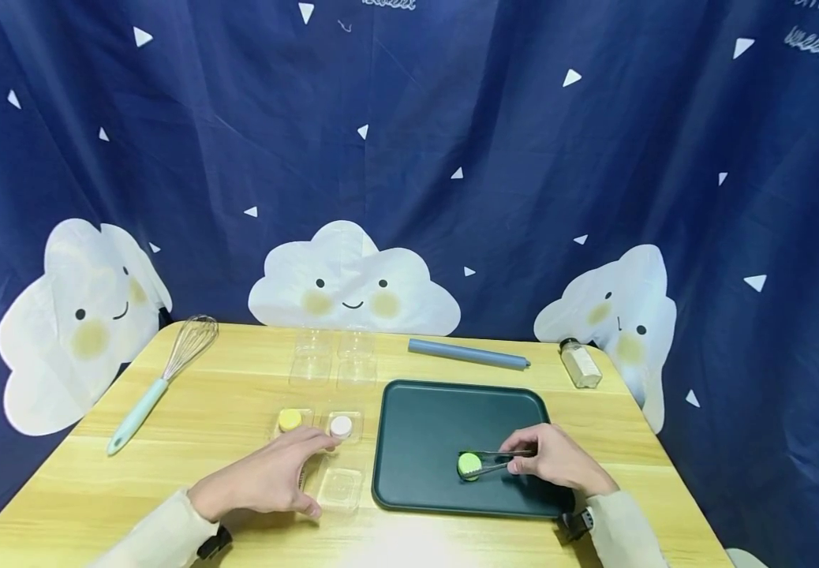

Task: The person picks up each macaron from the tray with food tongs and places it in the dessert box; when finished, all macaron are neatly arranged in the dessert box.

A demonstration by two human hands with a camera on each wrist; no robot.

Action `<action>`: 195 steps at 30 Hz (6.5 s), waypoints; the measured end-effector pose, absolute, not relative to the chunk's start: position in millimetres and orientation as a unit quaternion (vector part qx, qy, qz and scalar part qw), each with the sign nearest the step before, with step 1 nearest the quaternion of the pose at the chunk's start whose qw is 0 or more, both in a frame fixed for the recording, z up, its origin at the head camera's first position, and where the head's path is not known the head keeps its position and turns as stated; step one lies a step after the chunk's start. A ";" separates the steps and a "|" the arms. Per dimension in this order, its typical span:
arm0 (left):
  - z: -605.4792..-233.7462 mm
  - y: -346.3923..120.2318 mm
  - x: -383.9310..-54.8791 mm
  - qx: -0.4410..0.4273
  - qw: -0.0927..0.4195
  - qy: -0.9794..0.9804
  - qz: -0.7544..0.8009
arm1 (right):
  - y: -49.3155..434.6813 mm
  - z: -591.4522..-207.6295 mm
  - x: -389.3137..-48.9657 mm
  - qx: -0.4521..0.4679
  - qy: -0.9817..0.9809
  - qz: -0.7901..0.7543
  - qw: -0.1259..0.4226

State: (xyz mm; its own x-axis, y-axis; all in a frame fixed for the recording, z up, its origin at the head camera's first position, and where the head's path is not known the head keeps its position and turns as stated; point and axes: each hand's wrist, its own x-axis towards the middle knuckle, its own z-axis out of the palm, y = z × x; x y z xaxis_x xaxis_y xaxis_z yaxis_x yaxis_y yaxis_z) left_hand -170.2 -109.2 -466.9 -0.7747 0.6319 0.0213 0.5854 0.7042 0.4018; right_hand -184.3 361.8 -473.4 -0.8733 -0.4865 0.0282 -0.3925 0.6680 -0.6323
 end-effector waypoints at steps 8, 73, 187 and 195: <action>-467.3 -107.3 -169.8 0.336 0.057 0.918 0.203 | 362.0 -474.1 -184.1 -0.239 0.914 -0.320 0.070; -476.6 -110.7 -172.0 0.306 0.068 0.915 0.255 | 340.2 -467.9 -190.9 -0.099 0.943 -0.284 -0.144; -480.3 -112.1 -173.0 0.304 0.069 0.912 0.265 | 164.7 -474.8 -169.6 -0.357 0.904 -0.220 -0.084; -480.3 -113.4 -172.5 0.307 0.069 0.910 0.269 | 167.7 -474.1 -169.2 -0.358 0.899 -0.242 -0.079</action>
